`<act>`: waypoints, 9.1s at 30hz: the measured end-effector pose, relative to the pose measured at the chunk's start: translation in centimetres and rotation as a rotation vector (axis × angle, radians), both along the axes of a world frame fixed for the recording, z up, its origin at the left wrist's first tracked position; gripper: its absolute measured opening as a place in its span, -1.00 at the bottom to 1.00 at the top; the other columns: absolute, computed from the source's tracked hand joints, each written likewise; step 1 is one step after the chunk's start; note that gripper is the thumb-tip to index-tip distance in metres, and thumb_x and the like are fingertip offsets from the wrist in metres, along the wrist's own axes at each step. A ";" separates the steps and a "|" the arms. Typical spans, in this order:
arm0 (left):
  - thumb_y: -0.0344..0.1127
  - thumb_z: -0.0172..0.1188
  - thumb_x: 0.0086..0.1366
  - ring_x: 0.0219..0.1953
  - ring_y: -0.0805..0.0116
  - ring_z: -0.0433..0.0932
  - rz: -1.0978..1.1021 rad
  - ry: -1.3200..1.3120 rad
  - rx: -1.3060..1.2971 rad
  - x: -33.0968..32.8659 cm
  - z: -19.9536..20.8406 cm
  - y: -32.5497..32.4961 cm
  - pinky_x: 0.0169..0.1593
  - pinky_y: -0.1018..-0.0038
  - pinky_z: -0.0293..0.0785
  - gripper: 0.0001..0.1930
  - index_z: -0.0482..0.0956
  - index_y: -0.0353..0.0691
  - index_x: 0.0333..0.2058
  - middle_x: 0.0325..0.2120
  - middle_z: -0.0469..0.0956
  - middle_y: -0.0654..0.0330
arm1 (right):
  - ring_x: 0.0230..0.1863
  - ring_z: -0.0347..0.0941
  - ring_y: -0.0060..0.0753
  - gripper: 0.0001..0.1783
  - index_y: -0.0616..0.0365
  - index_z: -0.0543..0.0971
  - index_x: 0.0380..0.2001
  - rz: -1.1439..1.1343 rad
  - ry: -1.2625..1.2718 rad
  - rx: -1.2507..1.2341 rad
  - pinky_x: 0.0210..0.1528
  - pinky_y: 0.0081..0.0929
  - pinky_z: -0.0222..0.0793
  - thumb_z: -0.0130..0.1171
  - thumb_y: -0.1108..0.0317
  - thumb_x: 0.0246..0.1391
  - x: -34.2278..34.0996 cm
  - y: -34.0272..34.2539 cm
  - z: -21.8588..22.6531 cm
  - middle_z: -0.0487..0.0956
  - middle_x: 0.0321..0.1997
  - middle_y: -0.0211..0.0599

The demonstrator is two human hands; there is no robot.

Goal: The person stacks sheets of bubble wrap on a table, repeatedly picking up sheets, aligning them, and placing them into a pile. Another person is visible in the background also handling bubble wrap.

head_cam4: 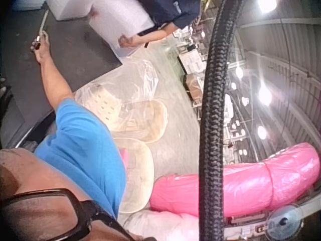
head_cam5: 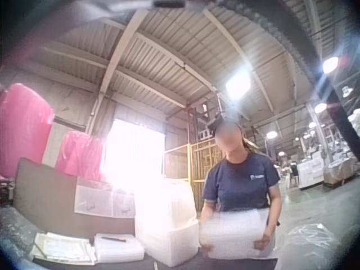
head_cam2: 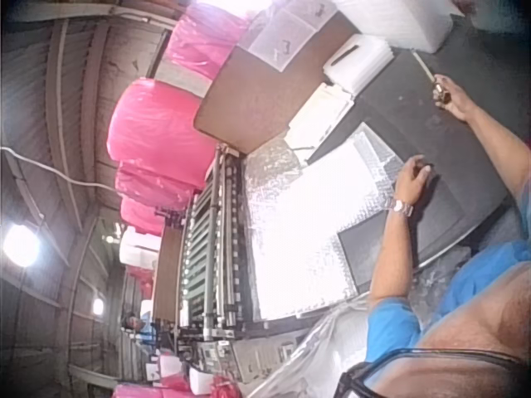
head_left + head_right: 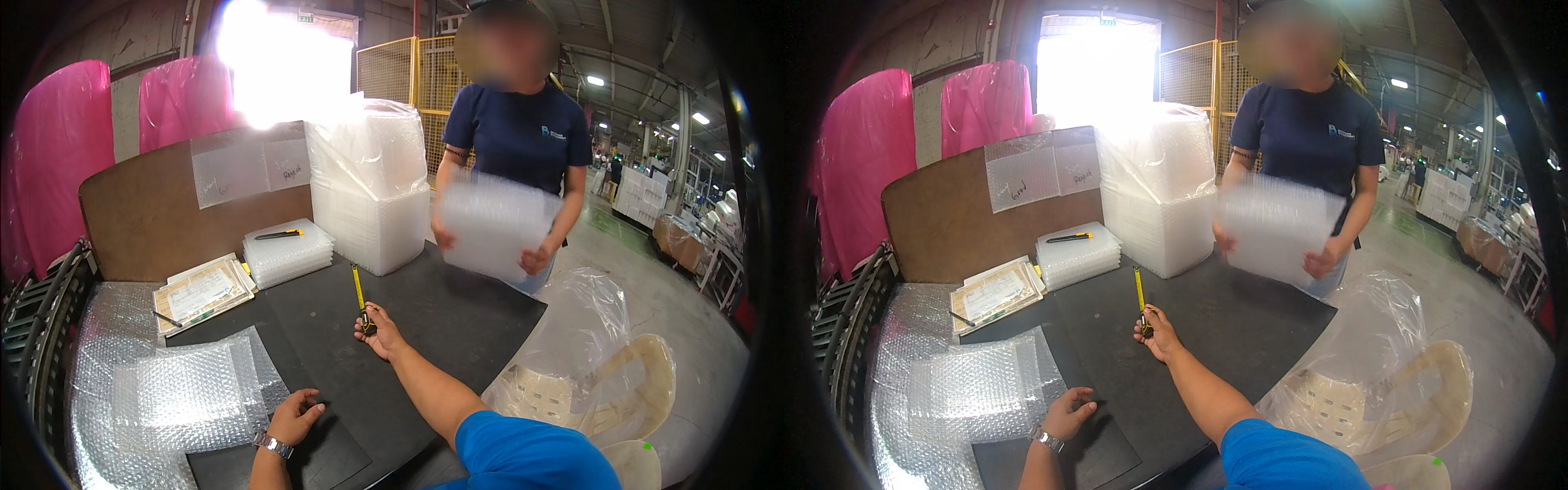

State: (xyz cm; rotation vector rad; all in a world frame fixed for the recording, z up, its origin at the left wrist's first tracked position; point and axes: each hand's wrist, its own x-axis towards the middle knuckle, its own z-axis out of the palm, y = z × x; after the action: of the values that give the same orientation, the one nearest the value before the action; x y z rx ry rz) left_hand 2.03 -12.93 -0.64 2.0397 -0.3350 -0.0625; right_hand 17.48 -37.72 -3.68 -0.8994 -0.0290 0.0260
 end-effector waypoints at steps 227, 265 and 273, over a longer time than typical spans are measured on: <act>-0.29 0.11 0.10 -0.14 0.18 0.36 1.057 -1.034 0.484 -7.1 12.3 20.3 -0.05 0.33 0.25 -0.67 0.41 -0.34 -0.18 -0.19 0.41 0.04 | -0.16 0.41 -0.42 -0.46 0.11 0.16 0.11 0.787 0.113 0.125 -0.12 -0.42 0.40 0.02 0.26 0.07 -2.8 20.0 -0.2 0.39 -0.06 -0.28; -0.09 0.24 0.02 0.11 0.11 0.18 0.655 -0.105 -0.340 -6.0 0.5 8.0 0.14 0.34 0.10 -0.16 -0.01 -0.41 0.14 0.08 0.16 -0.12 | -0.03 0.32 -0.26 -0.24 0.18 0.10 0.08 0.601 -0.124 -0.193 -0.03 -0.30 0.33 0.15 0.55 -0.27 -9.1 4.2 4.0 0.30 -0.02 -0.11; 0.39 0.02 -0.04 0.14 0.15 0.13 0.571 -0.447 -0.181 -9.1 4.6 10.6 0.16 0.33 0.06 -0.01 0.06 -0.41 0.11 0.08 0.17 -0.03 | 0.11 0.15 -0.31 -0.06 0.07 0.04 0.18 0.512 -0.621 -0.227 0.16 -0.36 0.04 0.23 0.45 -0.35 -12.6 2.5 12.5 0.27 0.07 -0.26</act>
State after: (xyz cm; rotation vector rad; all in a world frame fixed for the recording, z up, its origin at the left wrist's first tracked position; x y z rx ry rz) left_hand -7.05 -2.31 3.96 1.8833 -0.0171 0.7553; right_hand 4.92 -35.25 8.79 -1.0787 -0.8488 0.2294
